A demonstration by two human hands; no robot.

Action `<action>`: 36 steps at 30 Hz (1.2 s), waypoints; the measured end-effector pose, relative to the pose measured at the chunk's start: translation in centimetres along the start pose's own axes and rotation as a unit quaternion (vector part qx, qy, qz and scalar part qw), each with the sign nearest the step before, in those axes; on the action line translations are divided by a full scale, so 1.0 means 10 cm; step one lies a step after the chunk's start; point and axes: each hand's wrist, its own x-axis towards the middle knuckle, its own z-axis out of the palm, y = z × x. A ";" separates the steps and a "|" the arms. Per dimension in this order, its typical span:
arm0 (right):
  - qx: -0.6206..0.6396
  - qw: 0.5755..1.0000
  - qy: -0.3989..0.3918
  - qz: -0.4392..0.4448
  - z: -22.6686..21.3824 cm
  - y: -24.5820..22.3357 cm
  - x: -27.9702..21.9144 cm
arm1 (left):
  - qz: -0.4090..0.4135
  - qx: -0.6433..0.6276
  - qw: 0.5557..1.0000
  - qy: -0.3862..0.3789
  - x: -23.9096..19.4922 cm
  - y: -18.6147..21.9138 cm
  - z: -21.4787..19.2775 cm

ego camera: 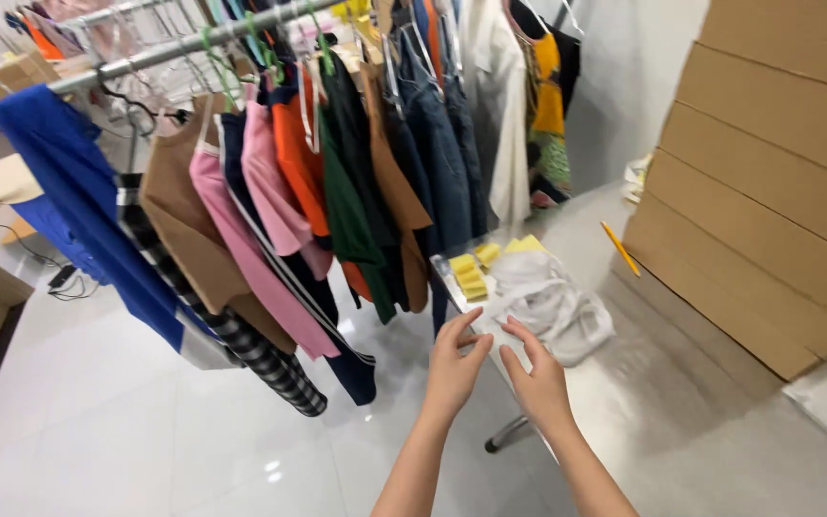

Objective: The person takes a brown t-shirt from a clothing rack, lays it on a metal table, and folds it neatly. They then take a black t-shirt from the rack and fold it in the same manner on the table.

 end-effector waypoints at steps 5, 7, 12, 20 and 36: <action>-0.019 0.997 -0.012 -0.074 0.94 0.04 0.45 | -0.054 0.075 0.996 0.009 0.28 0.07 -0.98; -0.025 0.994 0.002 -0.110 1.17 0.08 0.64 | -0.065 0.086 0.994 0.018 0.45 0.09 -1.22; -0.027 0.988 0.152 -0.024 1.53 0.28 1.16 | -0.040 0.010 0.993 0.113 0.97 0.07 -1.41; 0.041 0.981 0.175 -0.079 1.80 -0.67 1.54 | 0.016 -0.013 0.992 0.127 1.28 0.08 -2.03; 0.136 0.960 -0.076 -0.232 2.53 -1.79 3.66 | 0.079 -0.021 0.997 -0.012 3.26 0.79 -2.01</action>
